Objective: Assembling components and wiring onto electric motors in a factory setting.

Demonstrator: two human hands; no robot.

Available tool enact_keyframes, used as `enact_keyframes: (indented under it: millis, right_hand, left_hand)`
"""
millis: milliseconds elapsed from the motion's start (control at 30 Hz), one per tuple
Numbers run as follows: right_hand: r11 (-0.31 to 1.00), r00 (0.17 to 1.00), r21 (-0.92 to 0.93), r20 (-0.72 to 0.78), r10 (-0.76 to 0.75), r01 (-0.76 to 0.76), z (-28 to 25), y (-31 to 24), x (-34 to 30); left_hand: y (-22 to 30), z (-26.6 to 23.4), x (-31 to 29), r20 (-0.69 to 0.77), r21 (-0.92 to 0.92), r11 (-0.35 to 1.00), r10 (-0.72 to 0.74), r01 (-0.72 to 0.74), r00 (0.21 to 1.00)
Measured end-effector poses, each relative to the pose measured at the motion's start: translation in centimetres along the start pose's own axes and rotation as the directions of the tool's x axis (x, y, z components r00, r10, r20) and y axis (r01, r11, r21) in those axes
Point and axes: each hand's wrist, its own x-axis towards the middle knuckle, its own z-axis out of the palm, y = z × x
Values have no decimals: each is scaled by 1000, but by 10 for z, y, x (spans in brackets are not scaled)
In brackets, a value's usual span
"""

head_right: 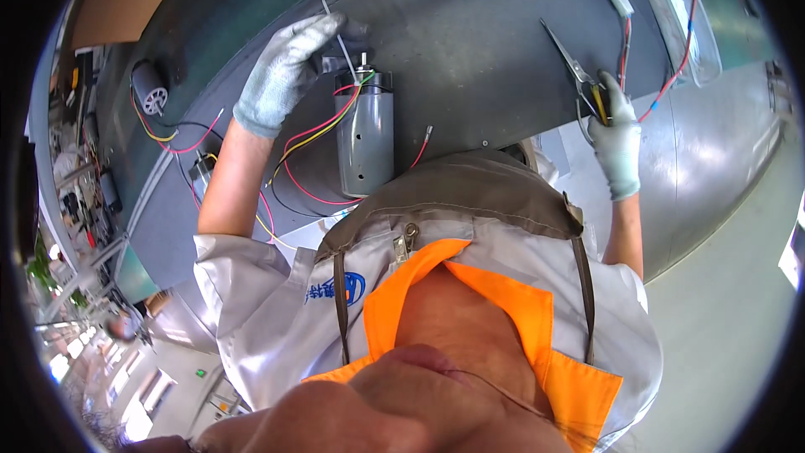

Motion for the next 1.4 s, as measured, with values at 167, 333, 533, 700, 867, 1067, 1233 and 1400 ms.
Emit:
enact_keyframes:
  millis: [167, 333, 533, 700, 867, 1067, 1233, 1400]
  right_hand:
    - [950, 820, 252, 492, -292, 187, 23, -86, 40]
    - [787, 526, 158, 663, -532, 597, 66, -165, 58]
    - [636, 458, -106, 783, -421, 764, 59, -200, 60]
    - [708, 731, -286, 500, -465, 646, 51, -138, 84]
    - [674, 609, -49, 481, -631, 737, 73, -117, 70]
    - [825, 470, 554, 702, -535, 111, 184, -170, 60]
    - [750, 735, 661, 525, -429, -35, 209, -257, 138]
    - [738, 820, 561, 171, -546, 374, 117, -205, 157]
  left_hand:
    - [-1, 0, -10, -39, -301, 954, -12, 0, 999]
    - [-6, -5, -8, -22, -228, 973, 32, -36, 999]
    - [-1, -7, -26, -150, -135, 984, 97, -118, 984]
    - [30, -24, -109, 468, 210, 789, 437, -577, 768]
    - [-35, 35, -160, -126, 845, 504, 513, -179, 849]
    - [-107, 80, -92, -323, 887, 444, 790, -124, 520]
    - [-25, -16, 14, -706, 707, 647, 625, 285, 332]
    - [-53, -129, -18, -577, -333, 882, 88, -332, 812]
